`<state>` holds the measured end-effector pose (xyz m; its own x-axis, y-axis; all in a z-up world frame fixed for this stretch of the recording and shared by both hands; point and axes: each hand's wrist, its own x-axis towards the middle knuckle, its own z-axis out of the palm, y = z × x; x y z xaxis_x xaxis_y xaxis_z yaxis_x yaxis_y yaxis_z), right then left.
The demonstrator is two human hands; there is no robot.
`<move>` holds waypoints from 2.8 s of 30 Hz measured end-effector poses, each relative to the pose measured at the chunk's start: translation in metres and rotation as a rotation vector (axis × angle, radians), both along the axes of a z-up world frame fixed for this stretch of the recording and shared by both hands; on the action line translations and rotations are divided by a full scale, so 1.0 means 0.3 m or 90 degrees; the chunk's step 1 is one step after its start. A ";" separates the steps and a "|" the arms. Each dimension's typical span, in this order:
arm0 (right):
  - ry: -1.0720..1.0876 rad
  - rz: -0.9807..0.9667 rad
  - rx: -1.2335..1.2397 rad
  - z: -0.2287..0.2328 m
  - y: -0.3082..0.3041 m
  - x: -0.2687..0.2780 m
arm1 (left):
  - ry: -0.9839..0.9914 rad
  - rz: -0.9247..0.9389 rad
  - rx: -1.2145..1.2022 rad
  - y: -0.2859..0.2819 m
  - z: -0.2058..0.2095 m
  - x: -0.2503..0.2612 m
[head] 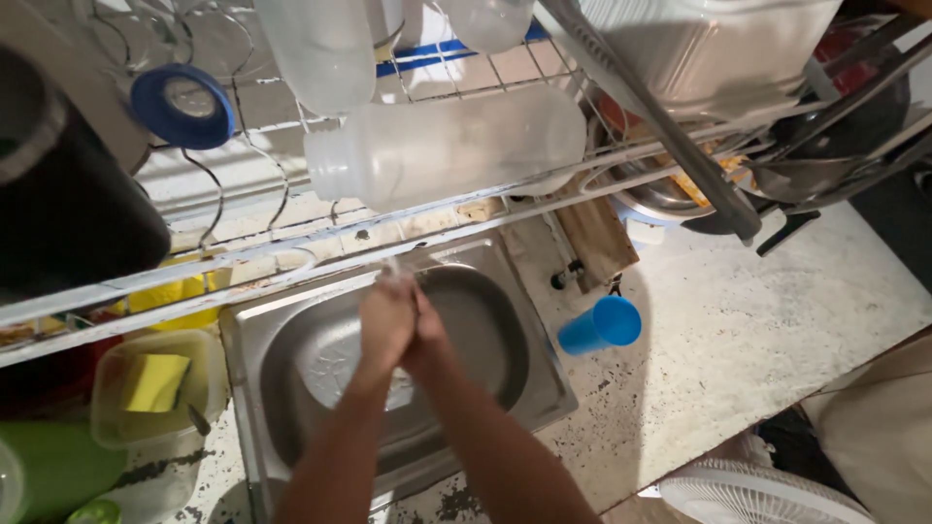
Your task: Cleaning a wall and shelving unit using a rag, including washing the rag at a sink.
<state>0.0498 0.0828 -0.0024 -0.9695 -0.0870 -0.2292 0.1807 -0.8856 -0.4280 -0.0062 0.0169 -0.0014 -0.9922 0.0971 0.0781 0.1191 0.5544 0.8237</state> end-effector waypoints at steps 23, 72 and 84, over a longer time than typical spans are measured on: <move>-0.216 0.155 0.309 -0.786 0.303 -0.306 | -0.305 0.241 0.459 -0.338 0.433 0.317; -0.087 -0.021 0.449 -0.031 0.157 -0.064 | 0.005 -0.074 0.053 -0.115 -0.246 0.008; -0.271 0.038 0.303 -0.151 0.181 -0.057 | -0.143 -0.011 0.447 -0.055 -0.103 0.077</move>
